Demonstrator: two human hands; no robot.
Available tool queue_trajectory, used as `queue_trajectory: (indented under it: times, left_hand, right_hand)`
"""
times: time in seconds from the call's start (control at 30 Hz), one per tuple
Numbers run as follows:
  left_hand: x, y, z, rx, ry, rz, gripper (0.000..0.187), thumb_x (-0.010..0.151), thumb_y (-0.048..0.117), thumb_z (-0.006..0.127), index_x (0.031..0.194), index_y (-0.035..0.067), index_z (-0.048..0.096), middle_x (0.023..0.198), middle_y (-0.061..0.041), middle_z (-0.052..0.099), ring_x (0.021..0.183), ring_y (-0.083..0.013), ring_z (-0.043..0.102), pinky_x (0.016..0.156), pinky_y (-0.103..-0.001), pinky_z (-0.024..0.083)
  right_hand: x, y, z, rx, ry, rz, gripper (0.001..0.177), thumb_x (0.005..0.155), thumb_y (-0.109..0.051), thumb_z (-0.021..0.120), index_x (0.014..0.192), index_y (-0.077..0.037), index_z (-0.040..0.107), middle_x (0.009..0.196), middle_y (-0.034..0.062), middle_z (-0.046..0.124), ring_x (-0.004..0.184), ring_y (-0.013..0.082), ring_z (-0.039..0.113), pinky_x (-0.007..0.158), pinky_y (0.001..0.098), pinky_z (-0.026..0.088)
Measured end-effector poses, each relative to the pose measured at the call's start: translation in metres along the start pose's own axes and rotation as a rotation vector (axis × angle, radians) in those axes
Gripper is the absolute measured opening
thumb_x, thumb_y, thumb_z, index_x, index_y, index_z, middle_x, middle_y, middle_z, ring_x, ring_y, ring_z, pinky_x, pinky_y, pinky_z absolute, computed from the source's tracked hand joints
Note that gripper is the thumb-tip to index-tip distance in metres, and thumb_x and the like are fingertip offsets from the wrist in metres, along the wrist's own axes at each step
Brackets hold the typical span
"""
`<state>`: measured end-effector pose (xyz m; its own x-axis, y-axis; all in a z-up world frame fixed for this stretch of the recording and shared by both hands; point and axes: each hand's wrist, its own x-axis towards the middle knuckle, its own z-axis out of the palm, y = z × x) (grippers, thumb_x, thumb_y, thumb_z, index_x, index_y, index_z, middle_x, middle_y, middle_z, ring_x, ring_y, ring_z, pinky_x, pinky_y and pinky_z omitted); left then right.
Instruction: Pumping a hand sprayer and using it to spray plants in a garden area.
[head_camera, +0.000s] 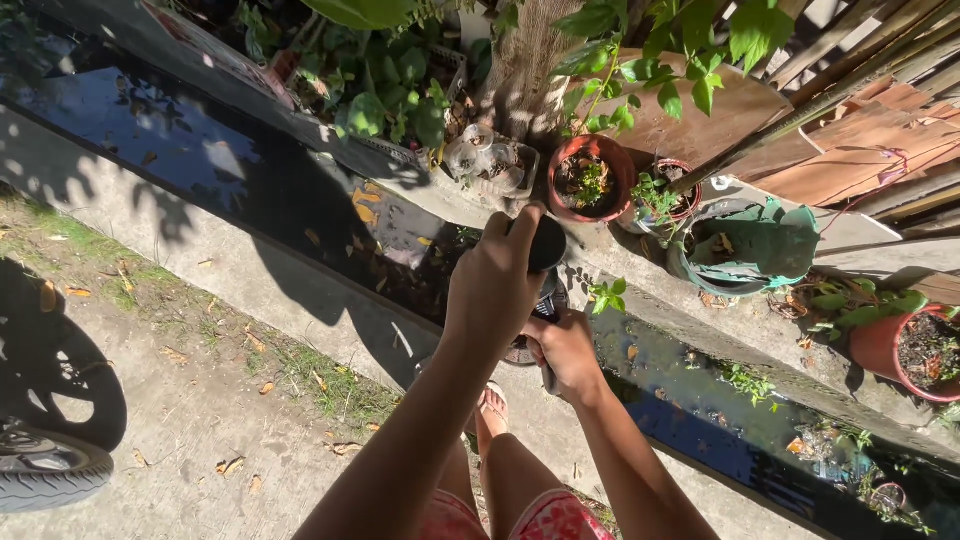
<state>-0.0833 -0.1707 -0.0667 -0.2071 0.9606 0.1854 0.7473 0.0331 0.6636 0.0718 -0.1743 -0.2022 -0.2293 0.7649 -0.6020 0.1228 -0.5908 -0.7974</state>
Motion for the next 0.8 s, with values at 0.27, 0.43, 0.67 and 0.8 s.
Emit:
queue_trajectory:
  times: [0.27, 0.43, 0.67, 0.8]
  left_hand:
    - [-0.006, -0.056, -0.014, -0.042, 0.11, 0.005, 0.057, 0.076, 0.011, 0.083, 0.126, 0.013, 0.056, 0.102, -0.018, 0.069, 0.093, -0.0432, 0.07, 0.072, -0.051, 0.057]
    - [-0.027, -0.102, -0.037, 0.008, 0.13, -0.017, 0.056, 0.076, 0.014, 0.085, 0.124, 0.014, 0.058, 0.101, -0.019, 0.07, 0.093, -0.0417, 0.07, 0.073, -0.049, 0.056]
    - [-0.092, -0.18, -0.104, -0.057, 0.089, -0.007, 0.059, 0.076, 0.011, 0.084, 0.129, 0.014, 0.059, 0.104, -0.016, 0.073, 0.093, -0.0358, 0.073, 0.077, -0.044, 0.058]
    - [-0.137, -0.218, -0.161, -0.07, 0.06, -0.031, 0.071, 0.073, 0.011, 0.086, 0.137, 0.013, 0.056, 0.103, -0.018, 0.071, 0.088, -0.039, 0.072, 0.075, -0.045, 0.057]
  right_hand:
    - [-0.001, -0.031, 0.037, -0.186, -0.041, -0.008, 0.014, 0.077, -0.005, 0.074, 0.068, -0.002, 0.064, 0.052, 0.0021, 0.054, 0.042, 0.0118, 0.045, 0.041, 0.0305, 0.033]
    - [-0.006, -0.019, 0.083, -0.291, -0.042, -0.032, 0.022, 0.075, -0.004, 0.072, 0.059, -0.001, 0.057, 0.051, 0.0027, 0.052, 0.042, 0.0121, 0.046, 0.041, 0.0308, 0.034]
    - [-0.029, 0.03, 0.181, -0.302, -0.113, 0.029, 0.024, 0.076, -0.006, 0.07, 0.061, -0.008, 0.052, 0.051, -0.0013, 0.047, 0.044, 0.01, 0.042, 0.044, 0.0294, 0.034]
    - [-0.057, 0.05, 0.251, -0.277, -0.118, 0.007, 0.018, 0.074, -0.004, 0.07, 0.062, -0.004, 0.056, 0.052, -0.0005, 0.048, 0.044, 0.011, 0.04, 0.044, 0.0313, 0.029]
